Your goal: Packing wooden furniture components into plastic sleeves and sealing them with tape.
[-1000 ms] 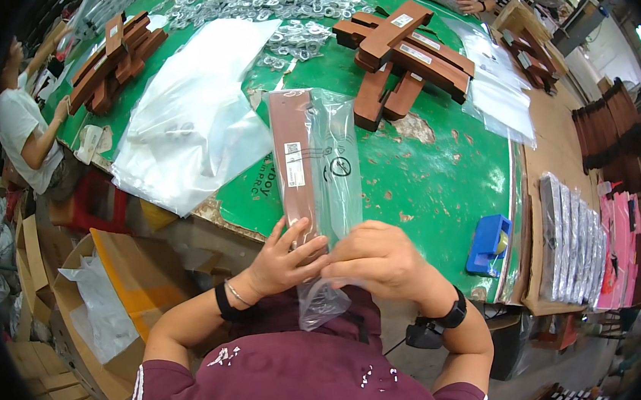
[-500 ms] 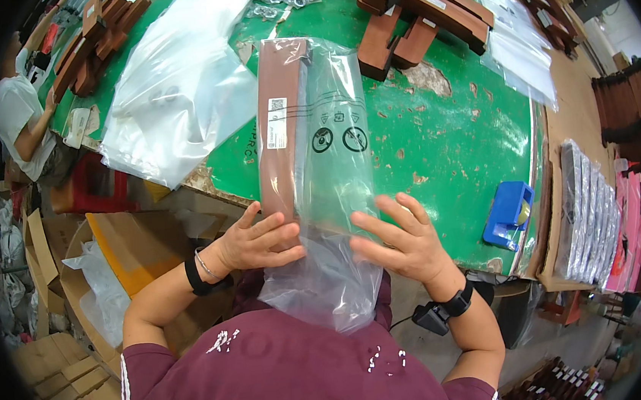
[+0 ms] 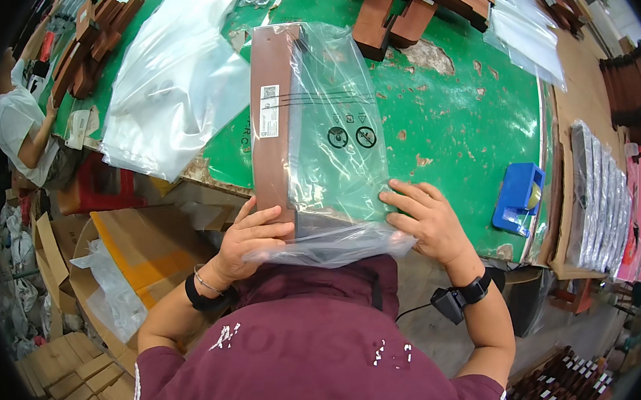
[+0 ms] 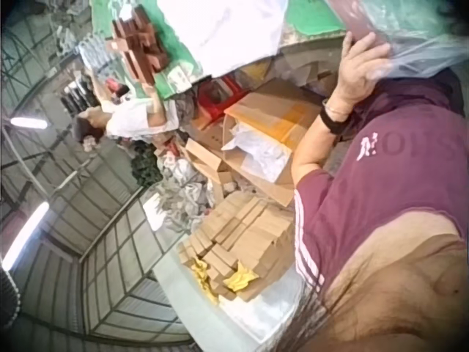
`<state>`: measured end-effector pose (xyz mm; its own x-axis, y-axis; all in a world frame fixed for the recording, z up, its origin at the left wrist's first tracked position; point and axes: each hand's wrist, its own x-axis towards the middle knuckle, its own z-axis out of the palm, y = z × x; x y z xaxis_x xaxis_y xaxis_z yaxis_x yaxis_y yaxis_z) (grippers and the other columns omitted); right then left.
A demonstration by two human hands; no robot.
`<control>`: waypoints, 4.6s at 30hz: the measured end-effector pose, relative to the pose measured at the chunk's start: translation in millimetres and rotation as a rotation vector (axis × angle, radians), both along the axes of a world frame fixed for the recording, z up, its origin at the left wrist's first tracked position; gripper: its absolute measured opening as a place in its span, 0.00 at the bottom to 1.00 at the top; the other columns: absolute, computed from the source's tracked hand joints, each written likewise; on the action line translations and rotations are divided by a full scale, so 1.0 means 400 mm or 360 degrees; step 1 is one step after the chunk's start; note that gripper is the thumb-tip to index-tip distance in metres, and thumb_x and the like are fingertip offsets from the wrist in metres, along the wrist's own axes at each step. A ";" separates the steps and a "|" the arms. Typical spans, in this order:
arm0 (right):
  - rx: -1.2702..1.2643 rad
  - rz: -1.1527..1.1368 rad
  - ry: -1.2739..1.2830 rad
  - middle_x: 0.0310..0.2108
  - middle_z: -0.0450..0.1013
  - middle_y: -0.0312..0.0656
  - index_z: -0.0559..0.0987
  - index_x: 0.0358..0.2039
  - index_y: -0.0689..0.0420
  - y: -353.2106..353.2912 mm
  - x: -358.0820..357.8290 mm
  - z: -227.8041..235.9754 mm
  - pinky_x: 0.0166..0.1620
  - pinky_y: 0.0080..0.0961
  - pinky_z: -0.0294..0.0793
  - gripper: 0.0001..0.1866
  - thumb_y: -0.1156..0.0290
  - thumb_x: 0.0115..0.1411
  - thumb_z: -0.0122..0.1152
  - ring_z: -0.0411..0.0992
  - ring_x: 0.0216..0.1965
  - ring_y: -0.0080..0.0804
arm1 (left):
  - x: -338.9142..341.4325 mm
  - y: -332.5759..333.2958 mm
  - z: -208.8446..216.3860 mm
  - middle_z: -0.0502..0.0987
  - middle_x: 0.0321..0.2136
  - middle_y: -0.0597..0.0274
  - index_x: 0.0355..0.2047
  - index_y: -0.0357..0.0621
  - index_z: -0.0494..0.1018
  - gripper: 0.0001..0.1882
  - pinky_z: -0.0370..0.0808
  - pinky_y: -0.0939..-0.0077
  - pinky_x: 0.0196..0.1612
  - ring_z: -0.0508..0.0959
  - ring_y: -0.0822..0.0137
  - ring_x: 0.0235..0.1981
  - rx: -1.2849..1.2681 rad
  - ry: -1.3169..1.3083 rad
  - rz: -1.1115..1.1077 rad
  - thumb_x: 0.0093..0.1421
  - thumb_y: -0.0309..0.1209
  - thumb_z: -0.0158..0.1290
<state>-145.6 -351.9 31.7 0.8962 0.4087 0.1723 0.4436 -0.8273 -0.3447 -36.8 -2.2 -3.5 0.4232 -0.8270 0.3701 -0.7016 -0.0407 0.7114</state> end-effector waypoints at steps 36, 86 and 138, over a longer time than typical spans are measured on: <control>0.1685 -0.0290 -0.0082 0.39 0.74 0.45 0.72 0.52 0.57 0.089 0.021 -0.084 0.43 0.33 0.73 0.33 0.57 0.49 0.75 0.74 0.39 0.39 | -0.030 -0.106 0.036 0.76 0.31 0.58 0.34 0.37 0.70 0.09 0.72 0.77 0.33 0.77 0.69 0.25 -0.0418 0.0457 0.1127 0.70 0.28 0.44; 0.1140 -0.1182 0.0438 0.30 0.74 0.41 0.69 0.54 0.66 0.043 0.170 -0.073 0.27 0.21 0.71 0.25 0.68 0.61 0.64 0.71 0.22 0.24 | 0.002 -0.093 0.041 0.69 0.61 0.63 0.50 0.51 0.75 0.19 0.43 0.25 0.64 0.61 0.53 0.67 0.0716 -0.0898 0.0677 0.56 0.33 0.56; 0.0904 -0.1189 -0.0403 0.62 0.60 0.55 0.65 0.63 0.58 -0.012 0.355 -0.170 0.67 0.41 0.55 0.35 0.75 0.53 0.62 0.56 0.66 0.52 | 0.043 0.076 -0.079 0.78 0.44 0.63 0.33 0.51 0.78 0.09 0.56 0.44 0.66 0.66 0.48 0.63 -0.0248 -0.0555 0.1456 0.51 0.28 0.62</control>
<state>-3.4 -356.6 -36.2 0.8001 -0.4544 0.3917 -0.0128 -0.6657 -0.7461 -19.5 28.1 -35.3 0.7210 -0.1675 0.6723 -0.6177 -0.5950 0.5142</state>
